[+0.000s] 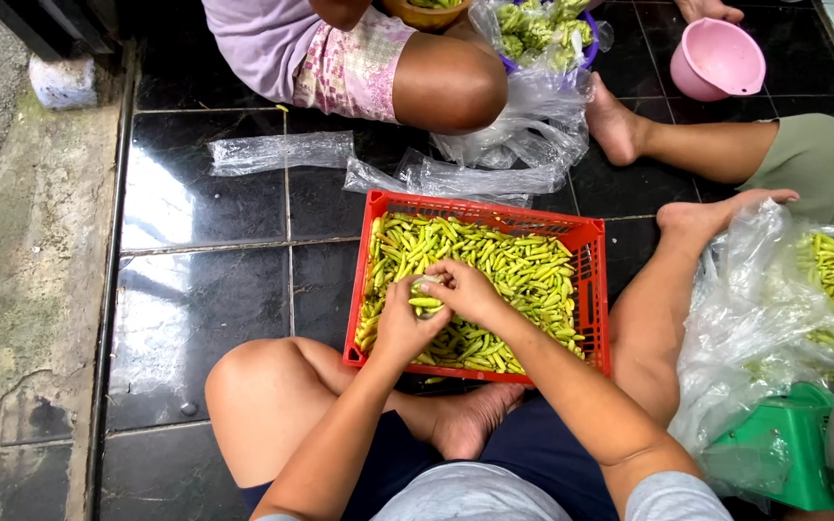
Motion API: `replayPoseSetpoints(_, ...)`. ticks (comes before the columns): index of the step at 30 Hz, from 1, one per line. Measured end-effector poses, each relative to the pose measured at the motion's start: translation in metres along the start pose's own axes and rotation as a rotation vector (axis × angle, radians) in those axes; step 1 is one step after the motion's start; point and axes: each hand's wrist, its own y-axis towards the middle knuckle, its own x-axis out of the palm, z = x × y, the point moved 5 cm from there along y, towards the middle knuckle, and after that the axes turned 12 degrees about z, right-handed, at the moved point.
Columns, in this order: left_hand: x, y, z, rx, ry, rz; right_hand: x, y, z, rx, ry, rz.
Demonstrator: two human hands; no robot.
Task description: Packing small green chilies from a crate into small plastic bags using a plastic cup for portioning
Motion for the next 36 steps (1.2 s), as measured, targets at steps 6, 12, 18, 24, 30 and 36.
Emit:
replayPoseSetpoints(6,0.004,0.004,-0.016,-0.105,-0.328,-0.133,0.007,-0.006,0.013,0.042,0.109,0.112)
replayPoseSetpoints(12,0.011,0.005,-0.019,-0.104,-0.691,-0.110,-0.001,-0.006,0.007,0.041,0.233,0.133)
replayPoseSetpoints(18,0.004,0.006,-0.007,-0.132,-0.710,-0.109,-0.016,-0.018,-0.003,0.284,0.311,-0.138)
replayPoseSetpoints(24,0.002,-0.002,0.007,-0.108,-0.679,-0.126,-0.012,-0.031,0.017,0.276,0.410,-0.103)
replayPoseSetpoints(30,0.006,0.008,-0.015,-0.065,-0.579,-0.115,-0.003,-0.025,0.054,0.247,0.421,0.030)
replayPoseSetpoints(36,0.010,0.008,-0.020,-0.104,-0.595,-0.243,-0.007,-0.027,0.037,0.288,0.597,0.047)
